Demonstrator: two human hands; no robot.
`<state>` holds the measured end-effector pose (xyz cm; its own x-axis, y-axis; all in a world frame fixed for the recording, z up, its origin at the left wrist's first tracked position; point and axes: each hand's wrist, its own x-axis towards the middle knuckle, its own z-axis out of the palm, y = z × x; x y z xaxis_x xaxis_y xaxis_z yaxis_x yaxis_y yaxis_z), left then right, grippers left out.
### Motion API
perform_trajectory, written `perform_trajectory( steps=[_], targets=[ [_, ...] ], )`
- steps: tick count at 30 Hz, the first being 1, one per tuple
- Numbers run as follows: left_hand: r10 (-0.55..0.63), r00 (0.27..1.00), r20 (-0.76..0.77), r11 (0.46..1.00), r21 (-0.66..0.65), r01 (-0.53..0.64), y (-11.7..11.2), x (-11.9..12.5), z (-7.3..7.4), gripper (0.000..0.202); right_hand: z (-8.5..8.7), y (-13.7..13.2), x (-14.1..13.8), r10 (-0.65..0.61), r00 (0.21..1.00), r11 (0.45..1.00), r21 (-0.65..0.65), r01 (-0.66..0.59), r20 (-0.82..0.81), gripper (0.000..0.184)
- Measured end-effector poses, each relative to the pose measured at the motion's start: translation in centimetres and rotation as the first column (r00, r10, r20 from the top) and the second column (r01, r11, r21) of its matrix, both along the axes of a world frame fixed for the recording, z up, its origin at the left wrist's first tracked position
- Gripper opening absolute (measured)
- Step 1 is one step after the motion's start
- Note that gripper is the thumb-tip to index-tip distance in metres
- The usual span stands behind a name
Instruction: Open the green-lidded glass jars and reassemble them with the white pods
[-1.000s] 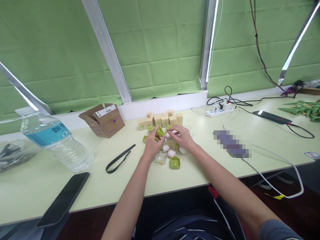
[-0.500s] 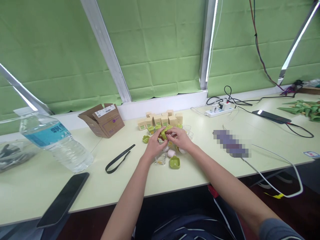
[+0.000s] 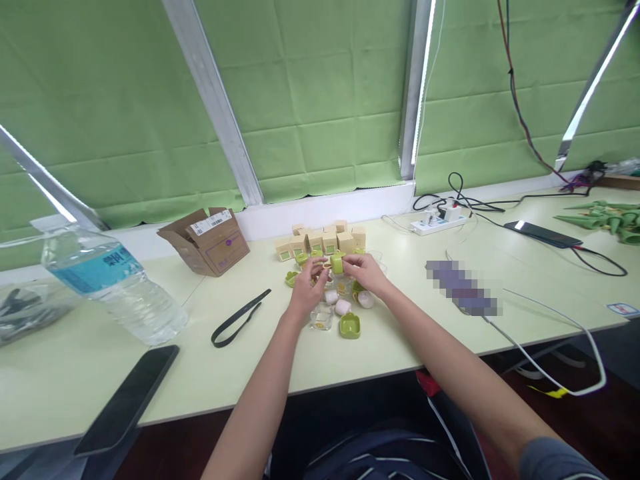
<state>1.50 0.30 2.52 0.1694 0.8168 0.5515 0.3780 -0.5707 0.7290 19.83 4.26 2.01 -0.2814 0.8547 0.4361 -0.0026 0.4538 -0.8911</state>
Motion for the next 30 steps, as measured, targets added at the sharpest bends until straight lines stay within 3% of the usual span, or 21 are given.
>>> perform_trajectory(
  steps=[5,13,22,30],
  targets=[
    [0.040,0.999,0.001,0.997,0.060,-0.040,0.40,-0.18,-0.20,0.026,0.00,0.09,0.00,0.072,0.995,0.991,-0.113,-0.079,-0.065,0.029],
    [0.176,0.984,-0.014,0.934,0.319,-0.163,0.81,-0.60,-0.05,0.017,0.09,-0.10,0.11,0.099,0.994,0.976,-0.189,-0.107,-0.052,0.027],
    [0.144,0.989,0.012,0.944,0.297,-0.141,0.85,-0.73,-0.28,0.014,-0.04,-0.10,0.31,0.113,0.994,0.982,-0.152,-0.112,-0.002,0.027],
    [0.162,0.982,-0.101,0.939,0.321,-0.122,0.99,-0.91,-0.53,0.016,-0.29,-0.01,0.11,0.088,0.996,0.991,-0.108,-0.084,0.033,0.036]
  ],
)
